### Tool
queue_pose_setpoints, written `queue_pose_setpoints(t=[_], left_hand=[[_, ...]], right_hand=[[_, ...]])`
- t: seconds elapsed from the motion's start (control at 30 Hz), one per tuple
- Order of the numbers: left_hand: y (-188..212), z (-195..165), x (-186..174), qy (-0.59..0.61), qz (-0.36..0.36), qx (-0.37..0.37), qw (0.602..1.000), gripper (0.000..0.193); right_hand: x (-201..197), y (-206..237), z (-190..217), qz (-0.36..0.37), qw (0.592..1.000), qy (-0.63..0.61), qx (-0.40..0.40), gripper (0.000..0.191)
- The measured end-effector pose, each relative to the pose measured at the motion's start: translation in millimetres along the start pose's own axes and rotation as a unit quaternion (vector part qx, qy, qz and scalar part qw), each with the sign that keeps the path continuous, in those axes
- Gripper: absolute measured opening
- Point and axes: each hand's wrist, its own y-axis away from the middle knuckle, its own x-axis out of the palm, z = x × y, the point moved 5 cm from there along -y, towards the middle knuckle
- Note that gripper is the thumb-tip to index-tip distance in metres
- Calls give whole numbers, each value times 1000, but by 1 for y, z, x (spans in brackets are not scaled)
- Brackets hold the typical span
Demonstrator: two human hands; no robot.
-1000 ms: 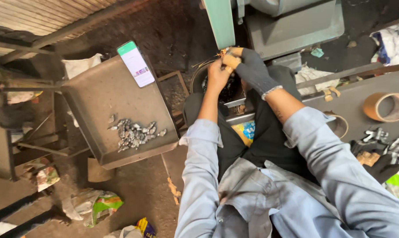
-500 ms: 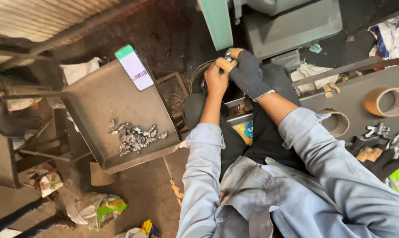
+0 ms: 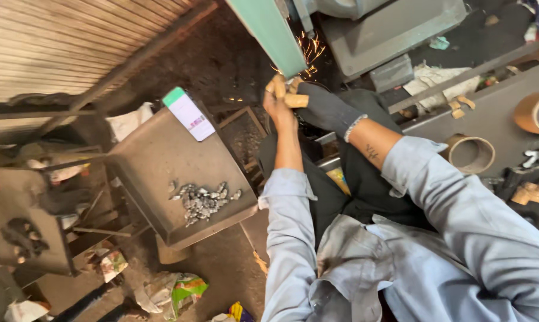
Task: The person sits on the floor at a bench grinder and grinds small metal pieces, holding each piece by hand against the spinning wheel with sparks flying, then places finished pieces onto a metal tray beside them. They repeatedly take new pieces from a container between their legs and grind them one at a time.
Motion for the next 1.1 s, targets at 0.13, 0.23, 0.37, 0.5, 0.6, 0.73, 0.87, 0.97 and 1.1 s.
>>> queue_pose_setpoints(t=[0.13,0.23,0.37,0.5,0.6,0.73,0.87,0.97,1.1], left_hand=[[-6,-6,-4,20,-5,77,997,34],[4,-29,-31,-140,-42,167,975,34],[52,-78,-106,-593,4,206,778,58],[130,-146,-221,-724,-44,300,619,76],[154,-153,-275,-740,-80,174,645,92],[138,-133,-270,-795,-153,100,578,83],[132,-127,-253,-773,-200,47,600,54],[143,-126,-251,-761,-139,39,633,45],[161,-142,-237,-765,-129,151,613,47]], right_hand=[[15,-3,8,43,929,368,11,54],[27,-1,11,28,897,438,49,67],[30,34,2,-130,778,591,169,66],[57,66,-8,97,691,715,43,53],[39,75,-28,129,573,797,139,49],[30,85,-53,188,489,850,56,57],[18,108,-65,158,495,848,108,62],[19,121,-63,146,476,855,147,60],[30,126,-56,123,448,861,207,57]])
